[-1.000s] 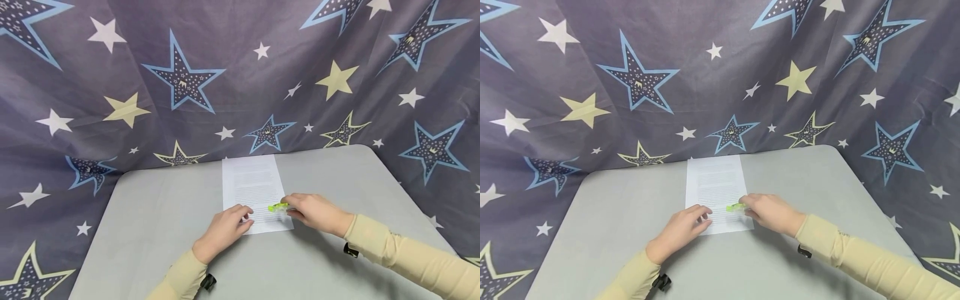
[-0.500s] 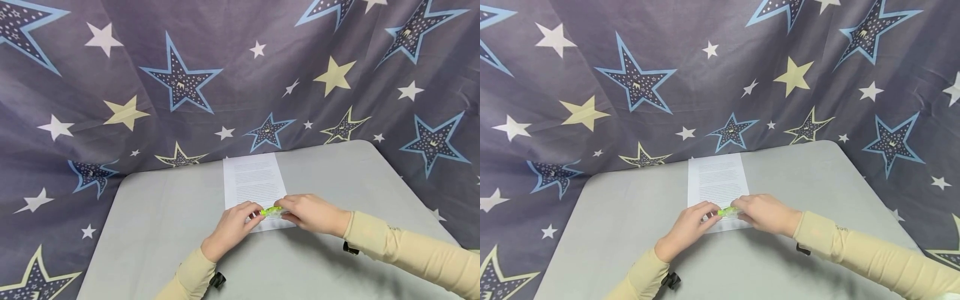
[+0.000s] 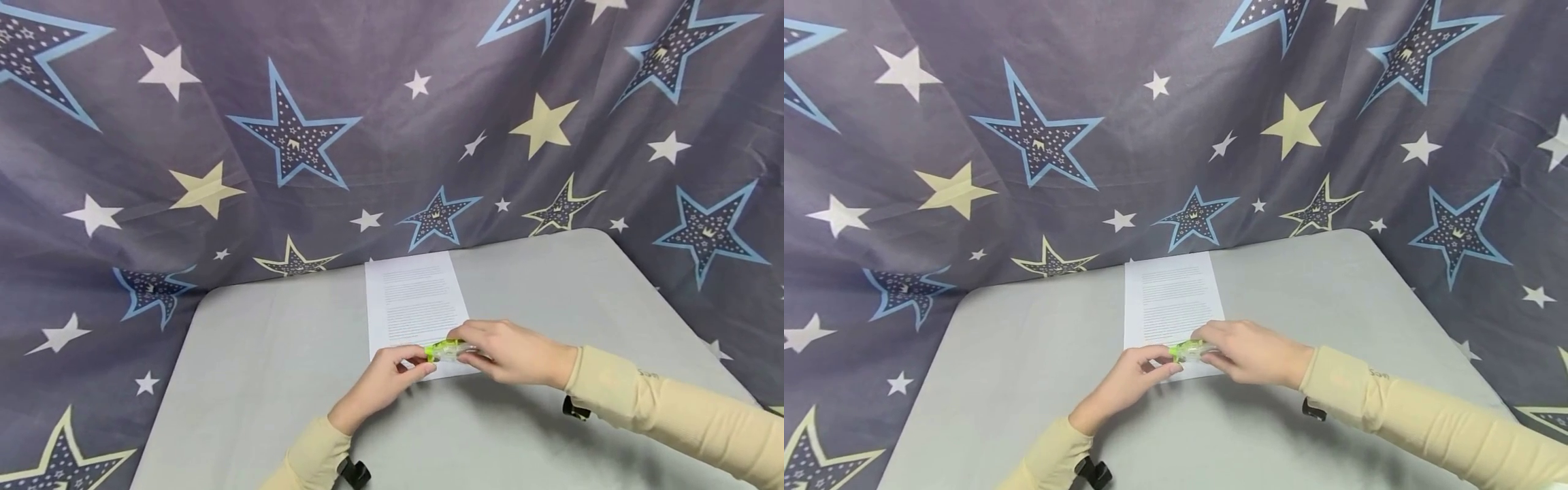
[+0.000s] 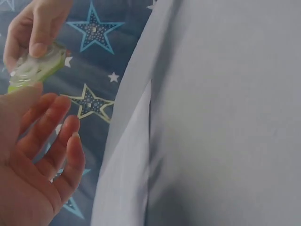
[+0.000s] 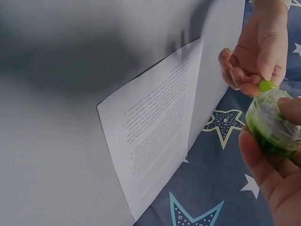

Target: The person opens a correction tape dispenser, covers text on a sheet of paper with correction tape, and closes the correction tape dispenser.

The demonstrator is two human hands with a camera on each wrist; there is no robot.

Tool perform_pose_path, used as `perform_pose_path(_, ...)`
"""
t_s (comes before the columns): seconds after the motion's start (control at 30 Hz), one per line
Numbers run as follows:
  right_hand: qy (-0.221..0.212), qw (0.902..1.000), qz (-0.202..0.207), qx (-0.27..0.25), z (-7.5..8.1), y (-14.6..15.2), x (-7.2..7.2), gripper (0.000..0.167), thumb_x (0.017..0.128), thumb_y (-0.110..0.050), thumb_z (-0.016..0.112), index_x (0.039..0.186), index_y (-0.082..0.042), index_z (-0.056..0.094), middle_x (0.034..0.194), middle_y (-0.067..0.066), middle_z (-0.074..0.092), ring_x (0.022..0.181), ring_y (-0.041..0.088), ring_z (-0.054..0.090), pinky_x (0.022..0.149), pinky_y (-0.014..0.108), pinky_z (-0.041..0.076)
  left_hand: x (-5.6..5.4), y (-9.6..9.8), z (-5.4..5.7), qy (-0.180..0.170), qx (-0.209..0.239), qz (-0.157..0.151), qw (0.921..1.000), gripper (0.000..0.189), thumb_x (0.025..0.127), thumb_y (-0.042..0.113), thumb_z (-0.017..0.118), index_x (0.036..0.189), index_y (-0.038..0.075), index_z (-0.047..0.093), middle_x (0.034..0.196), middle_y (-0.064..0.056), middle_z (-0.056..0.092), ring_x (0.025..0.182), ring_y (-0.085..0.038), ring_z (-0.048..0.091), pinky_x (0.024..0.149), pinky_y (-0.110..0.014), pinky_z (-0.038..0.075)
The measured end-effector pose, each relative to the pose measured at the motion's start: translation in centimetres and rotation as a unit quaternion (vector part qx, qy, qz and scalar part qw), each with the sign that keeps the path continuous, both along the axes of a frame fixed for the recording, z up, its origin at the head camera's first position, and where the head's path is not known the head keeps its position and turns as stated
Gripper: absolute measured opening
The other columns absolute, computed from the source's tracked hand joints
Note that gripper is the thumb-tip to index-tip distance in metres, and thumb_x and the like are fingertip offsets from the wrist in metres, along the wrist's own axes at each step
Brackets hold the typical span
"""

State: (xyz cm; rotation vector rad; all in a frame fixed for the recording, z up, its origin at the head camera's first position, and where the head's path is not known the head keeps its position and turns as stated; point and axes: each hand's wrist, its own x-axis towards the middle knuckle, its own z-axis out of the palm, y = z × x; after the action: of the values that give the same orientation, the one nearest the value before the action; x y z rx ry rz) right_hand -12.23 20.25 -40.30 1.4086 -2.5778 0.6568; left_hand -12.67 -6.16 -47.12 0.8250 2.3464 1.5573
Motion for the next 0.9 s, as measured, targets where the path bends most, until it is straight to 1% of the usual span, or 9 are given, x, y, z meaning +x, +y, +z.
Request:
perform_pose_path(0.1, -0.008, 1.0, 0.006, -0.001, 0.1, -0.2, -0.1, 0.024, 0.1, -0.014, 0.069, 0.124, -0.009, 0.065, 0.11, -0.004, 0.07, 0.085, 0.001, 0.061, 0.076, 0.024, 0.056, 0.1, 0.3, -0.2, -0.016, 0.018, -0.005, 0.9997, 0.017, 0.098, 0.017, 0.074, 0.106, 0.002, 0.078, 0.097, -0.008, 0.076, 0.073, -0.009, 0.061, 0.063, -0.021, 0.053)
perform_pose_path(0.2, -0.017, 0.9997, 0.012, -0.01, 0.1, -0.3, -0.3, 0.023, 0.101, -0.014, 0.068, 0.123, -0.01, 0.064, 0.11, -0.004, 0.069, 0.085, 0.0, 0.06, 0.075, 0.023, 0.056, 0.1, 0.7, -0.3, -0.027, 0.032, -0.006, 0.9991, 0.018, 0.098, 0.017, 0.074, 0.106, 0.001, 0.078, 0.096, -0.009, 0.076, 0.072, -0.007, 0.061, 0.063, -0.02, 0.052)
perform_pose_path(0.4, -0.061, 0.9969, 0.022, -0.045, 0.1, -0.4, -0.7, 0.026, 0.099, -0.009, 0.065, 0.125, -0.014, 0.061, 0.112, -0.007, 0.065, 0.088, 0.002, 0.059, 0.076, 0.02, 0.054, -0.3, 1.2, -0.3, -0.058, 0.068, -0.003, 0.996, 0.015, 0.098, 0.015, 0.073, 0.102, 0.001, 0.077, 0.09, -0.011, 0.074, 0.071, -0.006, 0.06, 0.062, -0.019, 0.05)
perform_pose_path(0.47, -0.075, 0.9957, 0.019, -0.051, 0.0, -0.5, -0.8, 0.028, 0.1, -0.008, 0.063, 0.126, -0.015, 0.06, 0.115, -0.007, 0.065, 0.093, 0.004, 0.06, 0.08, 0.023, 0.055, -0.4, 1.4, -0.3, -0.068, 0.081, -0.007, 0.9944, 0.015, 0.099, 0.013, 0.073, 0.101, -0.001, 0.076, 0.089, -0.014, 0.074, 0.073, -0.007, 0.062, 0.063, -0.022, 0.052)
perform_pose_path(0.6, -0.101, 0.9932, 0.004, -0.058, -0.3, -0.6, -1.1, 0.03, 0.102, -0.011, 0.063, 0.131, -0.016, 0.058, 0.119, -0.005, 0.068, 0.101, 0.006, 0.064, 0.086, 0.03, 0.056, -0.7, 1.6, -0.4, -0.085, 0.097, -0.019, 0.9915, 0.018, 0.1, 0.012, 0.071, 0.105, -0.005, 0.074, 0.092, -0.019, 0.074, 0.078, -0.007, 0.066, 0.069, -0.035, 0.06)
perform_pose_path(0.67, -0.117, 0.991, -0.002, -0.065, -0.5, -0.7, -1.2, 0.031, 0.103, -0.015, 0.063, 0.134, -0.017, 0.056, 0.12, -0.003, 0.069, 0.101, 0.007, 0.065, 0.086, 0.03, 0.057, -0.8, 1.7, -0.5, -0.09, 0.099, -0.025, 0.9907, 0.02, 0.1, 0.012, 0.07, 0.108, -0.006, 0.073, 0.093, -0.022, 0.074, 0.078, -0.007, 0.067, 0.07, -0.04, 0.061)
perform_pose_path(0.73, -0.13, 0.9885, -0.005, -0.076, -0.8, -0.8, -1.4, 0.032, 0.104, -0.018, 0.064, 0.134, -0.017, 0.055, 0.12, -0.002, 0.07, 0.099, 0.006, 0.066, 0.083, 0.029, 0.058, -1.0, 1.7, -0.6, -0.095, 0.099, -0.028, 0.9902, 0.022, 0.101, 0.012, 0.068, 0.111, -0.007, 0.072, 0.094, -0.022, 0.074, 0.079, -0.008, 0.067, 0.071, -0.04, 0.061)
perform_pose_path(0.8, -0.139, 0.9864, -0.004, -0.087, -1.1, -0.8, -1.7, 0.03, 0.105, -0.019, 0.065, 0.133, -0.018, 0.055, 0.116, -0.002, 0.071, 0.091, 0.006, 0.066, 0.077, 0.027, 0.058, -1.3, 1.5, -0.8, -0.096, 0.09, -0.033, 0.9908, 0.023, 0.102, 0.013, 0.068, 0.114, -0.006, 0.072, 0.095, -0.019, 0.074, 0.08, -0.008, 0.068, 0.071, -0.035, 0.06)
perform_pose_path(0.9, -0.137, 0.9854, -0.002, -0.101, -1.4, -0.9, -2.3, 0.028, 0.103, -0.018, 0.068, 0.129, -0.017, 0.059, 0.114, -0.003, 0.072, 0.092, 0.007, 0.067, 0.08, 0.029, 0.058, -2.0, 0.7, -1.2, -0.075, 0.05, -0.038, 0.9953, 0.025, 0.101, 0.018, 0.069, 0.116, -0.003, 0.073, 0.096, -0.011, 0.076, 0.082, -0.007, 0.067, 0.074, -0.027, 0.057)
